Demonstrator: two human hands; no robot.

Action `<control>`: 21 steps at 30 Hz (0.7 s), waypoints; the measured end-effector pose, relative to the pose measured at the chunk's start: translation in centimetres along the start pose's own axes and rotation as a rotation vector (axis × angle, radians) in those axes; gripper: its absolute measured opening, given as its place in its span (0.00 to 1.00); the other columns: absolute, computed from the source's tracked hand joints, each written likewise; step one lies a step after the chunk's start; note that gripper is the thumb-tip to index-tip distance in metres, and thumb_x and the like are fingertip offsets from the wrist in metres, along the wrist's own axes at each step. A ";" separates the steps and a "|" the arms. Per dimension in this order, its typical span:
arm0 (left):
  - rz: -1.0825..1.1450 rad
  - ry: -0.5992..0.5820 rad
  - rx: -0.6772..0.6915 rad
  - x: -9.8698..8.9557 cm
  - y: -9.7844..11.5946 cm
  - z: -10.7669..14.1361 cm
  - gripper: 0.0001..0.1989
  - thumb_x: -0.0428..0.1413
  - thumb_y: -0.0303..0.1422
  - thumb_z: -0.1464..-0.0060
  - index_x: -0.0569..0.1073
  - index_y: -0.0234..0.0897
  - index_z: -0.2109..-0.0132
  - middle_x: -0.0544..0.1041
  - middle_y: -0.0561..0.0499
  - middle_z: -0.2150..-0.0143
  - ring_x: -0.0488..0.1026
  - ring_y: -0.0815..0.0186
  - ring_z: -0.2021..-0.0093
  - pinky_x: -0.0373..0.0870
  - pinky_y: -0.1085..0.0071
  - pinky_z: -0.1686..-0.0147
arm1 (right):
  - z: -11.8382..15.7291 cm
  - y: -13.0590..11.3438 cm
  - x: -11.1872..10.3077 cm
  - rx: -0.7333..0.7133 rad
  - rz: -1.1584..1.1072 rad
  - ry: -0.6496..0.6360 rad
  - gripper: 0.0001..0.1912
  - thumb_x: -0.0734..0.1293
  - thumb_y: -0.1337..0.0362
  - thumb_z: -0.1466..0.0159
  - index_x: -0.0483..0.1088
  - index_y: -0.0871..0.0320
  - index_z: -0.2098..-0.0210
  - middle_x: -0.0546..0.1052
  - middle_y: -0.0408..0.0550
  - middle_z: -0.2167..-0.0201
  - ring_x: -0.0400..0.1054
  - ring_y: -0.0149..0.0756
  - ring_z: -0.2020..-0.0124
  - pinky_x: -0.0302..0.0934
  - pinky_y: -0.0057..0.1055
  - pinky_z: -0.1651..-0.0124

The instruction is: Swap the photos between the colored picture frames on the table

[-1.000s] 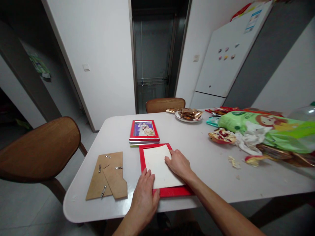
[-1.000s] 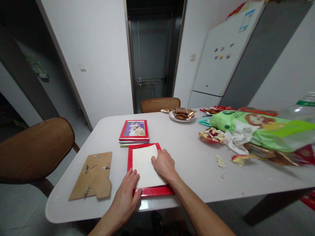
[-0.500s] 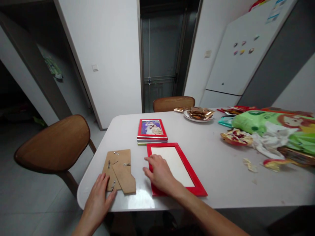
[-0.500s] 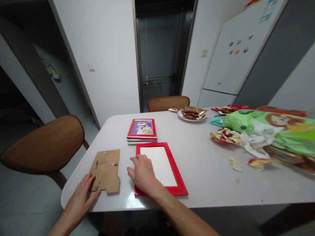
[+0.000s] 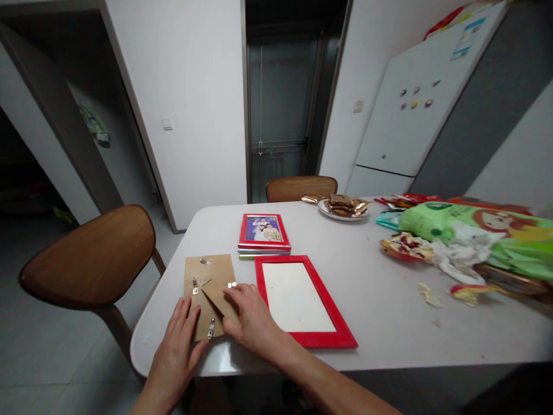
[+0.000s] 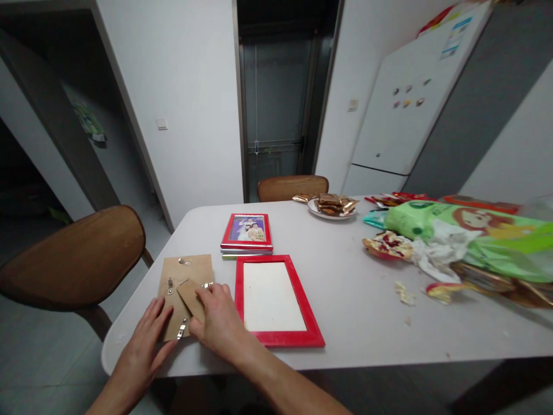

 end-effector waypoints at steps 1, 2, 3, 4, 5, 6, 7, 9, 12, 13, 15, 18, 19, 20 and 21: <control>0.015 0.026 0.030 -0.4 1.0 -0.7 0.24 0.49 0.35 0.49 0.57 0.37 0.45 0.55 0.40 0.41 0.50 0.54 0.41 0.57 0.54 0.48 | 0.3 0.0 -1.3 -0.010 -0.003 0.027 0.22 0.63 0.67 0.51 0.64 0.59 0.55 0.66 0.51 0.58 0.57 0.37 0.57 0.54 0.34 0.54; 0.032 0.041 0.048 -0.7 2.1 -1.4 0.24 0.49 0.35 0.49 0.57 0.37 0.45 0.55 0.41 0.41 0.50 0.55 0.41 0.57 0.54 0.47 | 0.6 0.1 -2.6 -0.016 0.002 0.051 0.21 0.63 0.68 0.51 0.65 0.58 0.56 0.66 0.50 0.59 0.57 0.37 0.57 0.54 0.35 0.53; 0.051 0.053 0.069 -0.9 3.3 -2.1 0.24 0.49 0.35 0.49 0.56 0.37 0.45 0.55 0.41 0.41 0.50 0.55 0.41 0.56 0.55 0.47 | 1.0 0.4 -3.9 -0.015 0.011 0.073 0.20 0.62 0.68 0.51 0.66 0.57 0.57 0.66 0.50 0.59 0.58 0.37 0.57 0.54 0.36 0.53; 0.073 0.053 0.089 -0.9 4.6 -2.7 0.24 0.49 0.34 0.49 0.56 0.37 0.45 0.56 0.41 0.41 0.50 0.55 0.41 0.56 0.55 0.47 | 1.5 0.8 -5.1 -0.006 0.025 0.093 0.20 0.62 0.68 0.51 0.66 0.57 0.58 0.67 0.49 0.58 0.58 0.37 0.56 0.54 0.37 0.53; 0.095 0.043 0.102 -0.6 5.9 -3.3 0.24 0.49 0.34 0.49 0.57 0.36 0.45 0.57 0.40 0.41 0.51 0.55 0.41 0.57 0.55 0.47 | 2.1 1.5 -6.2 0.011 0.040 0.106 0.20 0.62 0.68 0.51 0.66 0.56 0.58 0.67 0.49 0.58 0.58 0.38 0.56 0.54 0.38 0.52; 0.118 0.027 0.112 -0.1 7.2 -3.8 0.24 0.50 0.34 0.50 0.58 0.36 0.45 0.57 0.40 0.42 0.52 0.55 0.42 0.57 0.55 0.47 | 2.8 2.3 -7.2 0.037 0.055 0.111 0.20 0.62 0.68 0.51 0.67 0.56 0.58 0.67 0.49 0.58 0.59 0.38 0.56 0.54 0.39 0.52; 0.143 0.000 0.118 0.6 8.4 -4.2 0.23 0.50 0.34 0.50 0.58 0.35 0.46 0.58 0.39 0.42 0.52 0.55 0.42 0.58 0.55 0.48 | 3.4 3.2 -7.9 0.067 0.072 0.111 0.20 0.62 0.68 0.52 0.67 0.55 0.58 0.67 0.49 0.58 0.59 0.38 0.56 0.54 0.39 0.52; 0.194 -0.052 0.128 2.3 10.4 -4.7 0.23 0.52 0.34 0.51 0.60 0.34 0.47 0.60 0.38 0.43 0.54 0.54 0.43 0.59 0.55 0.49 | 4.8 5.2 -9.1 0.137 0.110 0.102 0.20 0.62 0.68 0.52 0.68 0.55 0.59 0.68 0.49 0.58 0.60 0.39 0.55 0.54 0.39 0.51; 0.267 -0.108 0.131 4.8 12.5 -5.1 0.23 0.54 0.34 0.54 0.63 0.32 0.50 0.61 0.36 0.45 0.56 0.53 0.44 0.61 0.54 0.50 | 6.5 7.7 -10.2 0.225 0.178 0.092 0.19 0.61 0.68 0.53 0.70 0.57 0.60 0.69 0.50 0.58 0.60 0.40 0.56 0.54 0.38 0.51; 0.284 -0.120 0.129 5.5 13.0 -5.3 0.22 0.55 0.33 0.54 0.63 0.32 0.50 0.62 0.36 0.45 0.57 0.53 0.44 0.61 0.53 0.50 | 6.9 8.3 -10.3 0.245 0.197 0.085 0.19 0.61 0.68 0.53 0.70 0.58 0.61 0.69 0.51 0.58 0.60 0.40 0.56 0.54 0.38 0.50; 0.295 -0.146 0.116 6.4 13.5 -5.5 0.22 0.55 0.33 0.55 0.64 0.32 0.51 0.62 0.35 0.46 0.58 0.52 0.45 0.61 0.53 0.50 | 7.3 9.2 -10.4 0.275 0.223 0.064 0.19 0.61 0.68 0.53 0.70 0.60 0.61 0.69 0.52 0.58 0.60 0.40 0.55 0.54 0.37 0.50; 0.272 -0.197 0.091 6.9 13.7 -5.8 0.22 0.56 0.33 0.56 0.65 0.30 0.52 0.64 0.34 0.47 0.60 0.52 0.46 0.62 0.53 0.51 | 7.2 10.0 -10.2 0.293 0.251 0.044 0.20 0.60 0.67 0.52 0.70 0.62 0.60 0.69 0.52 0.58 0.60 0.39 0.55 0.53 0.36 0.50; 0.265 -0.210 0.085 6.9 13.7 -5.9 0.22 0.56 0.33 0.56 0.66 0.30 0.53 0.65 0.34 0.48 0.61 0.52 0.47 0.62 0.53 0.51 | 7.1 10.2 -10.1 0.290 0.261 0.042 0.20 0.60 0.67 0.52 0.70 0.62 0.60 0.69 0.53 0.58 0.59 0.39 0.55 0.53 0.35 0.50; 0.260 -0.218 0.082 6.9 13.6 -6.0 0.21 0.55 0.33 0.56 0.66 0.30 0.53 0.66 0.34 0.48 0.62 0.52 0.48 0.62 0.53 0.51 | 7.0 10.3 -9.9 0.283 0.271 0.041 0.20 0.60 0.67 0.52 0.70 0.62 0.60 0.69 0.53 0.58 0.59 0.39 0.55 0.53 0.35 0.50; 0.258 -0.221 0.079 6.9 13.6 -6.0 0.20 0.54 0.32 0.55 0.66 0.31 0.53 0.66 0.35 0.49 0.63 0.52 0.48 0.61 0.52 0.51 | 7.0 10.5 -9.8 0.276 0.279 0.039 0.20 0.60 0.67 0.52 0.70 0.62 0.60 0.69 0.53 0.58 0.59 0.39 0.55 0.53 0.35 0.50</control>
Point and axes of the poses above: each hand's wrist, its own z-axis away from the middle knuckle, its own x-axis out of the palm, y = z × x, the point moved 4 cm from there along -z, towards the middle knuckle
